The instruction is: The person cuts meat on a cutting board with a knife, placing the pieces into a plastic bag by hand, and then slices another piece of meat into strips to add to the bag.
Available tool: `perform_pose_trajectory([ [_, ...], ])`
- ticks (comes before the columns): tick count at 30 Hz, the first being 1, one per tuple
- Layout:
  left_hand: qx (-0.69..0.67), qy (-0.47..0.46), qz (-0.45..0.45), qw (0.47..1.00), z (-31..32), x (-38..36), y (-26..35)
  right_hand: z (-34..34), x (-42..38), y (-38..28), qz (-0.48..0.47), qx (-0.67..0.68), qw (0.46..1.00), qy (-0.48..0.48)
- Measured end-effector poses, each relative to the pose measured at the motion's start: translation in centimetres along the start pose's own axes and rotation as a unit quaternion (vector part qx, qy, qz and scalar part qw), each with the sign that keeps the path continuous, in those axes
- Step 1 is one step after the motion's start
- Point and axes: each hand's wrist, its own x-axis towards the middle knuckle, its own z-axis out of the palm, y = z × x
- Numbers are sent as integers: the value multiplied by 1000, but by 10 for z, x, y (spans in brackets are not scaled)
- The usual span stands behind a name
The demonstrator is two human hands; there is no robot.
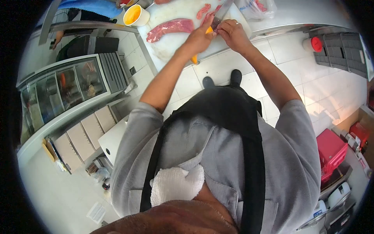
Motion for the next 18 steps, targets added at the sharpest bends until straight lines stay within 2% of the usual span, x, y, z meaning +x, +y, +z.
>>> perform_pose_trajectory([
  [1,0,11,7,1000,-4,0,0,-3,1,1,-11,-7,1000,2],
  [3,22,1,-9,1000,-12,-9,-3,-5,-1,2,7,63,998,24],
  [7,61,12,-8,998,-19,-51,11,-7,1,-2,2,35,999,38],
  [9,70,-50,-46,995,-20,-58,21,-4,3,5,-9,20,1000,9],
  [10,80,-49,-47,994,-5,-55,15,-3,7,8,-10,19,1000,10],
  [12,98,40,-8,994,32,-31,1,0,2,6,-24,-14,999,19],
  [16,44,56,50,996,-8,0,8,-12,3,7,-28,34,999,-18],
  [18,91,14,-6,996,-28,-27,14,-21,1,2,-14,58,998,-33],
])
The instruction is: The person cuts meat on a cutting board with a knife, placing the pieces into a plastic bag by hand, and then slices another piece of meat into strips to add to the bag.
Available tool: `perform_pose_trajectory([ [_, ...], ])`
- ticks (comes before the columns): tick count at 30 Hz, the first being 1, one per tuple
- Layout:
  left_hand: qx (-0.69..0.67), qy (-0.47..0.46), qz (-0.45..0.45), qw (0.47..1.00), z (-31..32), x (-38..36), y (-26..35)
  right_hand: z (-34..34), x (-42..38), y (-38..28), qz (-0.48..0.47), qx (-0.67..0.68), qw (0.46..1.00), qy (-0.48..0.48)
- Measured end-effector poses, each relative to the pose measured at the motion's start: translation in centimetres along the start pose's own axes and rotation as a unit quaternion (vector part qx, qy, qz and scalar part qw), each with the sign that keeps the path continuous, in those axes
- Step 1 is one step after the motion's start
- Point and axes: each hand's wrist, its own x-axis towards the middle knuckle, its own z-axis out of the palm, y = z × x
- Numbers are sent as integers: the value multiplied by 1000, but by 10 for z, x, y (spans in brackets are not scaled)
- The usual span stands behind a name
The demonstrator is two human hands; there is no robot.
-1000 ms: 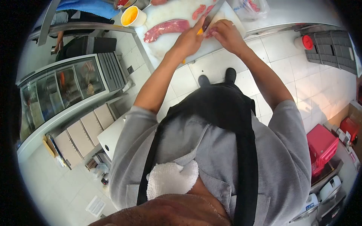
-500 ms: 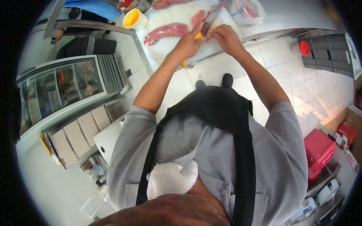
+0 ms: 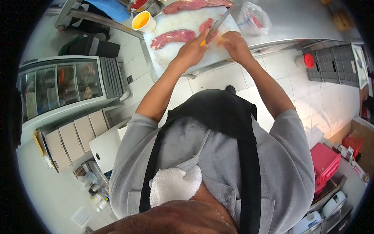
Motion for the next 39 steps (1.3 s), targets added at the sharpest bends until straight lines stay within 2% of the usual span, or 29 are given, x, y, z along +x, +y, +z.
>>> perform_pose_trajectory([
  [2,43,45,20,998,-8,-22,-4,-9,3,-19,-4,-69,990,123],
  [5,22,100,-27,994,-26,-40,4,-15,18,-54,-72,-131,988,24],
  [7,52,46,-57,996,-35,-42,3,-5,32,-65,-130,-177,972,-88],
  [8,52,54,-61,995,-35,-43,1,1,37,-68,-138,-176,970,-90],
  [10,54,90,-8,994,-33,-45,-1,13,46,-71,-175,-217,943,-184],
  [12,69,89,-5,994,-38,-52,-4,18,50,-66,-184,-235,932,-205],
  [15,101,75,-6,992,-60,-77,-1,16,54,-53,-191,-267,925,-191],
  [18,135,74,-5,988,-97,-121,-5,6,51,-25,-148,-297,923,-195],
  [21,123,64,-70,988,-135,-169,-1,6,50,13,-145,-252,945,-152],
  [23,109,68,-90,988,-144,-190,-4,12,53,35,-93,-151,983,-50],
  [24,67,103,-112,986,-143,-198,-10,15,57,35,-90,-151,983,-48],
  [25,25,137,-136,981,-140,-202,-15,23,62,29,-44,-138,989,-25],
  [26,25,134,-136,981,-135,-202,-20,31,67,22,1,-125,992,-3],
  [28,-22,200,-124,972,-123,-202,-32,50,74,10,15,-85,996,-12],
  [29,-22,197,-123,972,-118,-202,-34,57,76,5,28,-45,998,-21],
  [30,-43,198,-144,969,-113,-201,-34,60,73,-2,31,-45,998,-20],
  [31,-65,200,-164,964,-109,-200,-36,60,66,-11,-6,-91,995,-39],
  [33,-73,201,-165,963,-98,-199,-46,60,59,-20,-64,-153,984,-61],
  [34,-81,202,-168,962,-92,-199,-49,61,60,-20,-62,-154,984,-64],
  [36,-90,201,-170,961,-85,-194,-54,65,66,-22,-107,-211,972,-10],
  [39,-105,203,-172,958,-76,-193,-61,70,58,-17,-112,-212,971,-4],
])
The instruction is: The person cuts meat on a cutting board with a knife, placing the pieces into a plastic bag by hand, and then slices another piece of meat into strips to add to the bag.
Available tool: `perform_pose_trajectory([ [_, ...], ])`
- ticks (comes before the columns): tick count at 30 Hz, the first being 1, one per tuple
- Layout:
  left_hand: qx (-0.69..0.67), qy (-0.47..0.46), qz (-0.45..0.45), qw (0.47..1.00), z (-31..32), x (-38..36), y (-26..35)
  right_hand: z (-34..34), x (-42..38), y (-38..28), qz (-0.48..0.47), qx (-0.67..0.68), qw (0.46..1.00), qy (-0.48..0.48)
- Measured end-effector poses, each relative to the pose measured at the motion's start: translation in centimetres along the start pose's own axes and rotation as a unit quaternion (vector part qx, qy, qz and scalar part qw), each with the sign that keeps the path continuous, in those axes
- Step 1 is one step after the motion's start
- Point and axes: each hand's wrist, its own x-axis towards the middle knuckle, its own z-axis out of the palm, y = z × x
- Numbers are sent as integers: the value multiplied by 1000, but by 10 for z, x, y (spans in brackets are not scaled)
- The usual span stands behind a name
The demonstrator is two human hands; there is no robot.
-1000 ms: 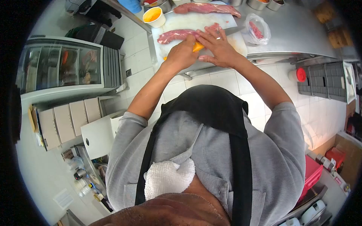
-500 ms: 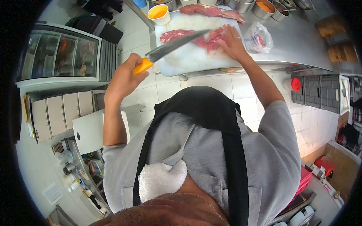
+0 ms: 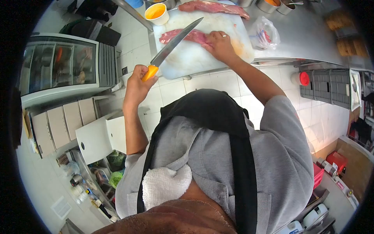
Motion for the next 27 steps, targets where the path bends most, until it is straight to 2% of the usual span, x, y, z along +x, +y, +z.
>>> perform_pose_trajectory([
  [3,-11,4,1,1000,4,1,-1,9,-10,3,-7,-21,999,-31],
  [4,-7,8,-5,1000,6,0,1,3,-8,2,-34,13,999,-12],
  [5,-10,0,11,1000,9,0,-1,5,-8,5,-31,43,998,-39],
  [11,-53,2,-28,998,12,-2,0,-2,2,6,62,81,994,-29],
  [12,-53,4,-29,998,13,-2,-3,-13,7,6,216,250,943,-36],
  [13,-54,7,-31,998,13,-1,-3,-24,11,8,357,406,840,-43],
  [14,-56,9,-30,998,13,0,0,-35,11,27,350,442,826,-19],
  [15,-51,12,-36,998,13,0,5,-43,10,51,294,410,863,17],
  [16,-45,16,-44,998,13,-1,8,-67,13,72,182,116,977,4],
  [17,-45,17,-46,998,13,-1,9,-74,11,109,152,-31,987,28],
  [18,-45,16,-35,998,14,0,10,-104,16,119,258,85,962,39],
  [19,-45,15,-25,999,14,0,11,-105,11,161,195,71,970,129],
  [20,-44,14,-25,999,15,0,14,-118,22,160,430,286,833,200],
  [21,-39,14,-25,999,16,0,17,-115,17,168,430,286,832,201],
  [23,-33,14,-26,999,18,1,20,-95,-4,202,395,119,895,172],
  [24,-41,12,-27,999,20,2,20,-85,-11,213,402,45,914,-22],
  [25,-49,11,-29,998,22,2,19,-65,-25,211,401,46,915,-22],
  [26,-49,11,-32,998,22,0,18,-43,-47,203,334,-92,936,-53],
  [27,-54,10,-31,998,22,0,17,-35,-56,189,259,-226,936,-81],
])
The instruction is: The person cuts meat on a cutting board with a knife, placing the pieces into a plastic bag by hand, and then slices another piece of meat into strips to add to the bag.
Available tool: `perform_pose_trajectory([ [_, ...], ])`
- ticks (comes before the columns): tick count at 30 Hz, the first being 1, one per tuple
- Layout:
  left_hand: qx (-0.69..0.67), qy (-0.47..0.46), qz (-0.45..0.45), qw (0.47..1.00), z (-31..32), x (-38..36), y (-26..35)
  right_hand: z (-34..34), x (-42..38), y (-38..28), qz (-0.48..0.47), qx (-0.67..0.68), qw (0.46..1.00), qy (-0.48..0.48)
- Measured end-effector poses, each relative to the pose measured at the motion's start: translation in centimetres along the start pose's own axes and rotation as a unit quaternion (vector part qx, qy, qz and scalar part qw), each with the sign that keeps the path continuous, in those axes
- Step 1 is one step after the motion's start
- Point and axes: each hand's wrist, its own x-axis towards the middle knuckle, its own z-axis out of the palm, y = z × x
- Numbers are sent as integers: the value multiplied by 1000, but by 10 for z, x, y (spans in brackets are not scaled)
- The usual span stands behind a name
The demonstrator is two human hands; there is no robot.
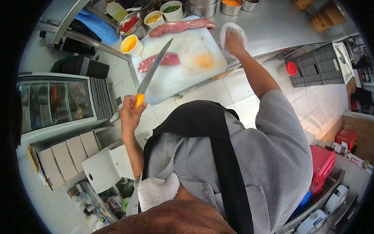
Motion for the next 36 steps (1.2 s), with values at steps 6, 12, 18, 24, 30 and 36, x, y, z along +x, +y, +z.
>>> perform_pose_trajectory([
  [6,9,40,24,999,-3,0,-1,-74,25,11,108,370,901,-201],
  [12,-102,64,9,993,0,-1,-16,-114,2,-91,32,398,916,-28],
  [18,-191,22,-82,978,8,-4,-6,-44,-29,-239,-260,289,920,56],
  [24,-263,-27,-110,958,3,-14,-4,-39,1,-233,-315,198,928,1],
  [30,-294,-118,-141,938,14,-21,-17,-60,-95,-203,-269,183,944,-60],
  [36,-275,-172,-169,931,24,-32,-16,-62,-56,-185,-207,326,919,-82],
])
